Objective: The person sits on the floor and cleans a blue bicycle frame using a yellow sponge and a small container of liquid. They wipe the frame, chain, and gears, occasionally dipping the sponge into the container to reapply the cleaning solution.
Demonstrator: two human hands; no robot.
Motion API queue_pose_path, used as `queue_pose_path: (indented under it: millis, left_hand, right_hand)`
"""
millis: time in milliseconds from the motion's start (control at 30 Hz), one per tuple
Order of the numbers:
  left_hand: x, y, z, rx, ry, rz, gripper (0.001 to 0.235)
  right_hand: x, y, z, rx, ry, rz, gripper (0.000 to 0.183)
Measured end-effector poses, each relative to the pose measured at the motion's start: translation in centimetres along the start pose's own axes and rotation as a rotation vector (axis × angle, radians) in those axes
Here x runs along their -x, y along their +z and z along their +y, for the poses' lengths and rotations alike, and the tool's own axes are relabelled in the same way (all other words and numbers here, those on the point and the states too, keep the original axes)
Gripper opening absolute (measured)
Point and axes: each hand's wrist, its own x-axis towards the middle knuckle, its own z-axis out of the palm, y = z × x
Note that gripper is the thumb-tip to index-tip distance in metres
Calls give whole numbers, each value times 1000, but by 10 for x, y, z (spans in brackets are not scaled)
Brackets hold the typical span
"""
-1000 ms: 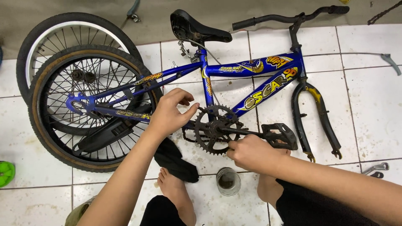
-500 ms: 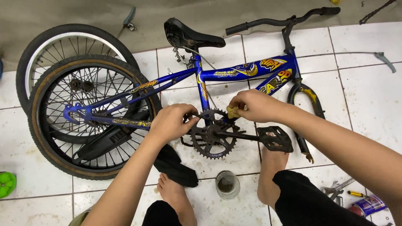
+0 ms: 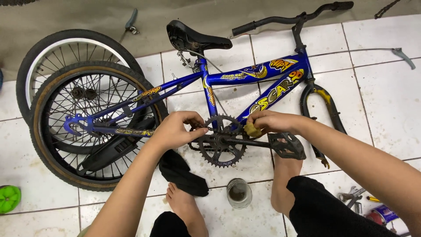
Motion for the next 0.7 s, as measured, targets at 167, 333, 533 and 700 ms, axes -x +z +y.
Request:
queue_pose_path:
  millis: [167,333,533,700]
  left_hand:
    - [7,-3,12,35,-18,-16,18]
    - [-1,5,-5,21,-43,45,15]
    - [-4,5,-12,-56,-10,64,32]
    - [-4,5,-10,-96,-27,14,31]
  right_hand:
    - [-2,-12,14,80,-28,31,12]
    - [-1,-18,26,123,-4,72,12]
    - [-3,-15,24,226,-14,137,15]
    - [-1,-3,-3,275,-177,234,19]
